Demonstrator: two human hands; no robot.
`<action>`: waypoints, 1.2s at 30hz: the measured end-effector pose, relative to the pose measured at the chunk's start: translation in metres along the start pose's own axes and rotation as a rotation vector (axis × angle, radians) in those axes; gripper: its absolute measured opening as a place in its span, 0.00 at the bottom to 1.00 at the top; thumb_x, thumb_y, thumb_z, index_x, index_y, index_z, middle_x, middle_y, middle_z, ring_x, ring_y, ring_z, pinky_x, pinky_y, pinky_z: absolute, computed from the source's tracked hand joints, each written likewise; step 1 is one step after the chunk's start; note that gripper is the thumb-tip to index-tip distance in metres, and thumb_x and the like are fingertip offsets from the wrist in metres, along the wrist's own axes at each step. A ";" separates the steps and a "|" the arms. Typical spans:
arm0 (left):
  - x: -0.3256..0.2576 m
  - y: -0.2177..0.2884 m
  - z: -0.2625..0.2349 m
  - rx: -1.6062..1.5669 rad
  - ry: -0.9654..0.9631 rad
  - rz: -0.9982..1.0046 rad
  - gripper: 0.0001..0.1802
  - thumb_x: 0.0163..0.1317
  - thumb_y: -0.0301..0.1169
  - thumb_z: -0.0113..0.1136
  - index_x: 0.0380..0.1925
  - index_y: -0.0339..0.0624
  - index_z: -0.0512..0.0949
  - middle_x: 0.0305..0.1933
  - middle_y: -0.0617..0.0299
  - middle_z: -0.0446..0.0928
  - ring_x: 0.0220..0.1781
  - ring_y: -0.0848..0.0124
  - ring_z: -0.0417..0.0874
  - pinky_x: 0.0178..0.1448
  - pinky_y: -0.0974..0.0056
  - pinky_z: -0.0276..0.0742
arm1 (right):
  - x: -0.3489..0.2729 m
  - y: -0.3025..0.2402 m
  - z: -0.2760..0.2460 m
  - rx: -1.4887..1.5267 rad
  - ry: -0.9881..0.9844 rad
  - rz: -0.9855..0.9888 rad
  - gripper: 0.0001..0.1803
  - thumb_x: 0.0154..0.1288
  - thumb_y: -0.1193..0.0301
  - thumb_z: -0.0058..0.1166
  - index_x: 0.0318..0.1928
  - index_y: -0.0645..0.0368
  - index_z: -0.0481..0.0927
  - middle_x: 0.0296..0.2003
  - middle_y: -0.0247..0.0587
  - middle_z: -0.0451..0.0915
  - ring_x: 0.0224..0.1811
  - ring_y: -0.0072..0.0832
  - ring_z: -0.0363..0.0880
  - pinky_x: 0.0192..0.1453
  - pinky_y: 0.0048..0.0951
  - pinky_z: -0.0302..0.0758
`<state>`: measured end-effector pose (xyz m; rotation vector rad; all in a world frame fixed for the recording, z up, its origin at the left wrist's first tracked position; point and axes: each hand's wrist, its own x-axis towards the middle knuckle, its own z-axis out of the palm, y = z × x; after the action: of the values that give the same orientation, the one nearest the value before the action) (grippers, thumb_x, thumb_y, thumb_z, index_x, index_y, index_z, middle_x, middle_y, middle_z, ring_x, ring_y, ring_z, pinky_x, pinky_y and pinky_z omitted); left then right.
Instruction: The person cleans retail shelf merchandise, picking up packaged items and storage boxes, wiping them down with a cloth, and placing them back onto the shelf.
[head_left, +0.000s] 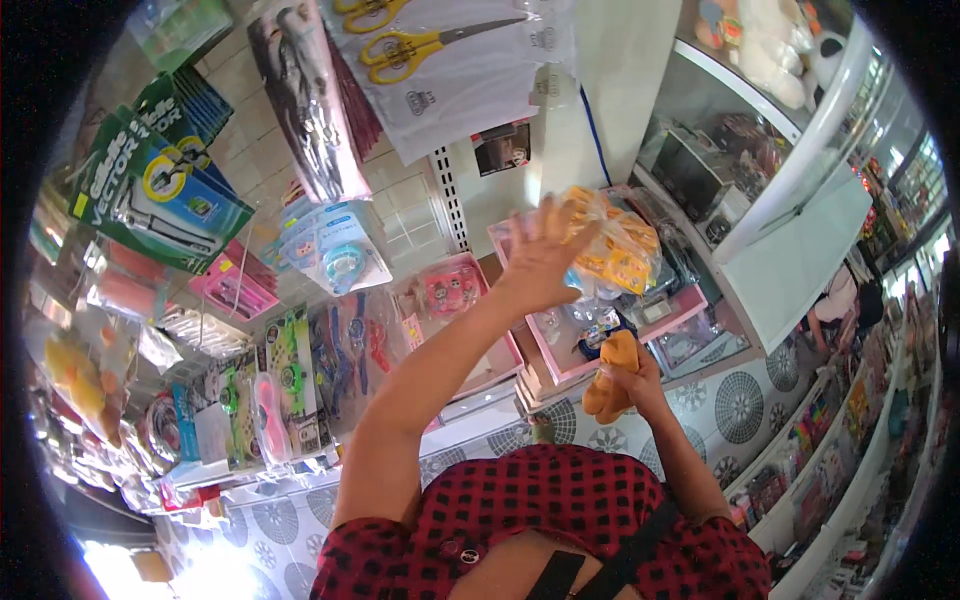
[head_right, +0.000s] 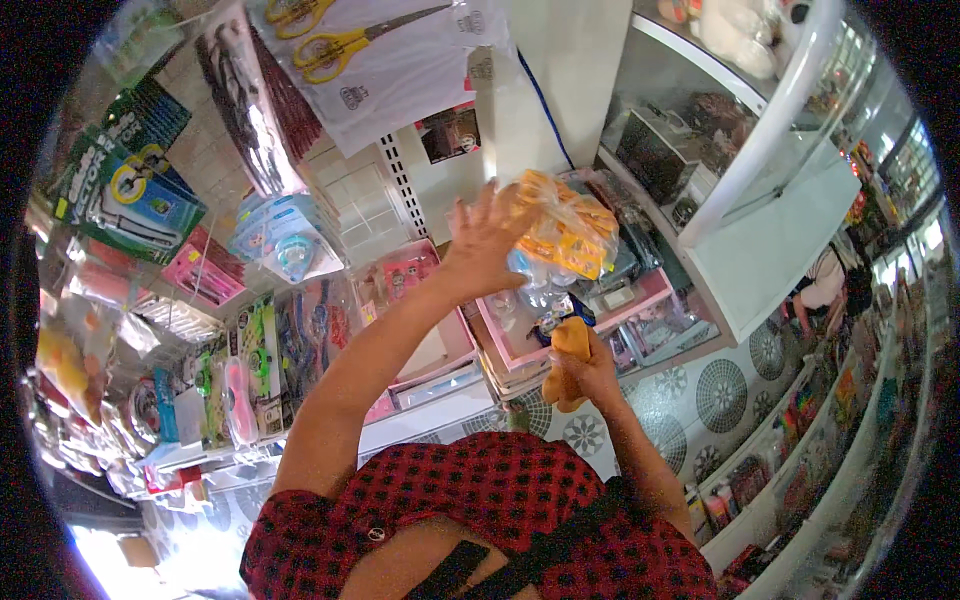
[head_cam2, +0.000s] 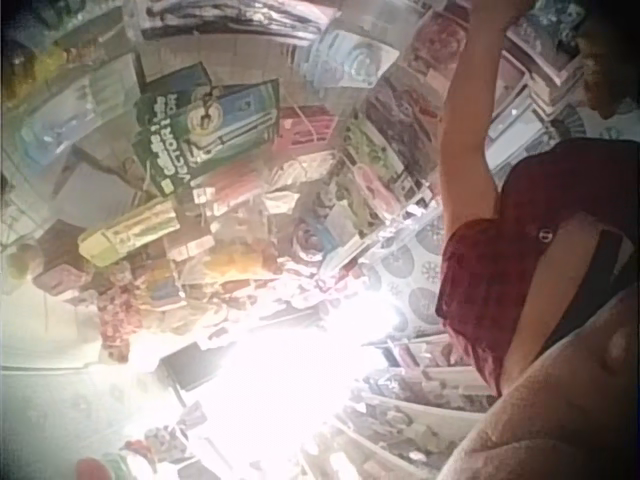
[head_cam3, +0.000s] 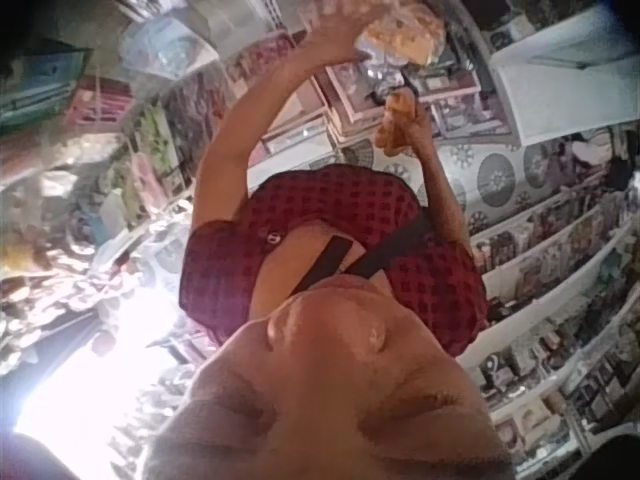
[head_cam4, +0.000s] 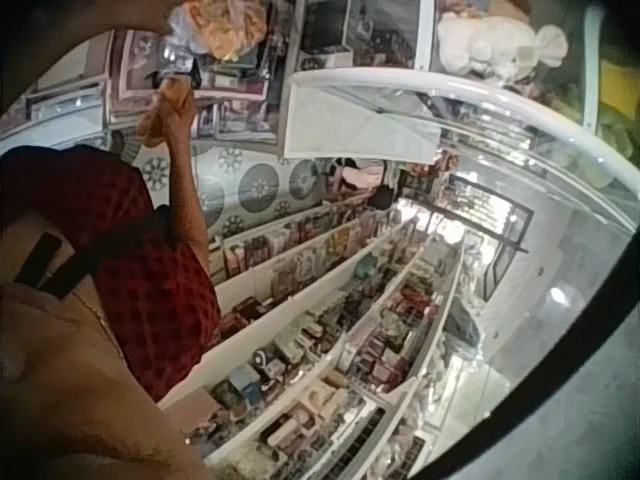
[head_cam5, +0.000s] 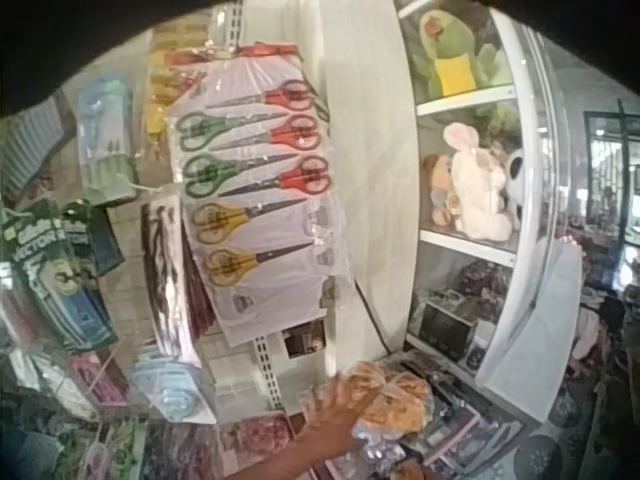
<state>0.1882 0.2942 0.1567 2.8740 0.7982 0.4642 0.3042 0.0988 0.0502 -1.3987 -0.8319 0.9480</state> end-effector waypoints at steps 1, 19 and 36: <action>0.009 0.004 0.002 0.045 -0.002 0.100 0.51 0.33 0.45 0.66 0.61 0.53 0.52 0.65 0.49 0.45 0.67 0.49 0.39 0.61 0.35 0.35 | 0.000 0.002 -0.002 -0.007 -0.007 -0.003 0.19 0.49 0.73 0.56 0.44 0.58 0.70 0.34 0.31 0.73 0.36 0.20 0.71 0.39 0.23 0.70; 0.083 -0.014 0.028 -0.167 -0.262 0.110 0.27 0.44 0.40 0.57 0.49 0.57 0.70 0.54 0.57 0.62 0.59 0.54 0.56 0.53 0.38 0.57 | 0.013 -0.008 -0.004 -0.008 -0.066 0.100 0.22 0.48 0.73 0.59 0.45 0.59 0.69 0.35 0.34 0.74 0.36 0.22 0.74 0.39 0.25 0.72; 0.105 -0.044 0.042 -1.053 0.491 -0.024 0.06 0.50 0.25 0.52 0.29 0.34 0.71 0.23 0.54 0.74 0.25 0.67 0.75 0.31 0.67 0.70 | 0.011 -0.010 -0.001 0.012 -0.073 0.085 0.20 0.48 0.73 0.60 0.43 0.60 0.71 0.34 0.34 0.75 0.35 0.22 0.74 0.40 0.24 0.71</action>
<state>0.2660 0.3852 0.1351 1.7812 0.4157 1.1768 0.3101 0.1094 0.0590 -1.4050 -0.8242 1.0732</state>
